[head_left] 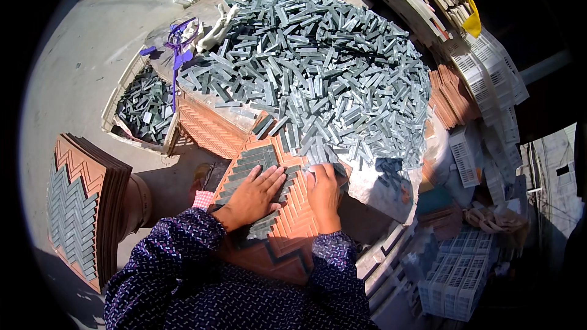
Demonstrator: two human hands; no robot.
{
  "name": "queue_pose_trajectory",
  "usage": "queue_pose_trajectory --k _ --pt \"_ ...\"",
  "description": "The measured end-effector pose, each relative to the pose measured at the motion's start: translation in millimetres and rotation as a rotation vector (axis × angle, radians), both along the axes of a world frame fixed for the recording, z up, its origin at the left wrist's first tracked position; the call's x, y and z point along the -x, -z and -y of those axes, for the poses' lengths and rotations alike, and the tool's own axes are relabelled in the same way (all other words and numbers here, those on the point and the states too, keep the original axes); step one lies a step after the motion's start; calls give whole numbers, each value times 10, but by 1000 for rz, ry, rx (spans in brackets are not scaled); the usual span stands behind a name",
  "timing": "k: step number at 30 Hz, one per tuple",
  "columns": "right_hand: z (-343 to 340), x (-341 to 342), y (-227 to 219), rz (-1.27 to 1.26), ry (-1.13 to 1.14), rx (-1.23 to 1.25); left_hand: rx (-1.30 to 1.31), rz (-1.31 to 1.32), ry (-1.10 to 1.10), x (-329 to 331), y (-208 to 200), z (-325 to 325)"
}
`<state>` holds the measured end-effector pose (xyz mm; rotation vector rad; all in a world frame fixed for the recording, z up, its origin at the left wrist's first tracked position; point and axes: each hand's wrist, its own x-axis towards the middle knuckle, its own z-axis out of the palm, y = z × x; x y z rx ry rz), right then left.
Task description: The person arranges small gray rectangular tiles by hand onto a terracotta-colored board, forming a herringbone pattern. The person repeatedly picks tiles from a nearby pile and places them into the pattern, adjusting positions as needed.
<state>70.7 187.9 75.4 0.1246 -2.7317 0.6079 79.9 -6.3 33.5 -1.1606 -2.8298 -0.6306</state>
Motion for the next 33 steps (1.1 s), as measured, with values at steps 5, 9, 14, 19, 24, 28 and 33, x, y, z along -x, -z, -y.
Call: queue_pose_trajectory --k 5,9,14,19,24,28,33 --pt "121 337 -24 31 -303 -119 -24 -31 -5 17 52 -9" --pt "150 395 -5 205 -244 -1 -19 -21 -2 0 45 -13" --pt "54 224 -70 182 -275 17 -1 -25 1 -19 37 -7" --pt "34 330 -27 -46 -355 -193 -19 -38 1 -17 40 -10" --pt "-41 396 81 -50 -427 -175 -62 -2 19 13 34 8" --pt "-107 370 154 -85 -451 -124 -86 46 33 38 10 34" --pt "-31 311 201 -135 -413 -194 -113 31 -5 107 -26 -22"
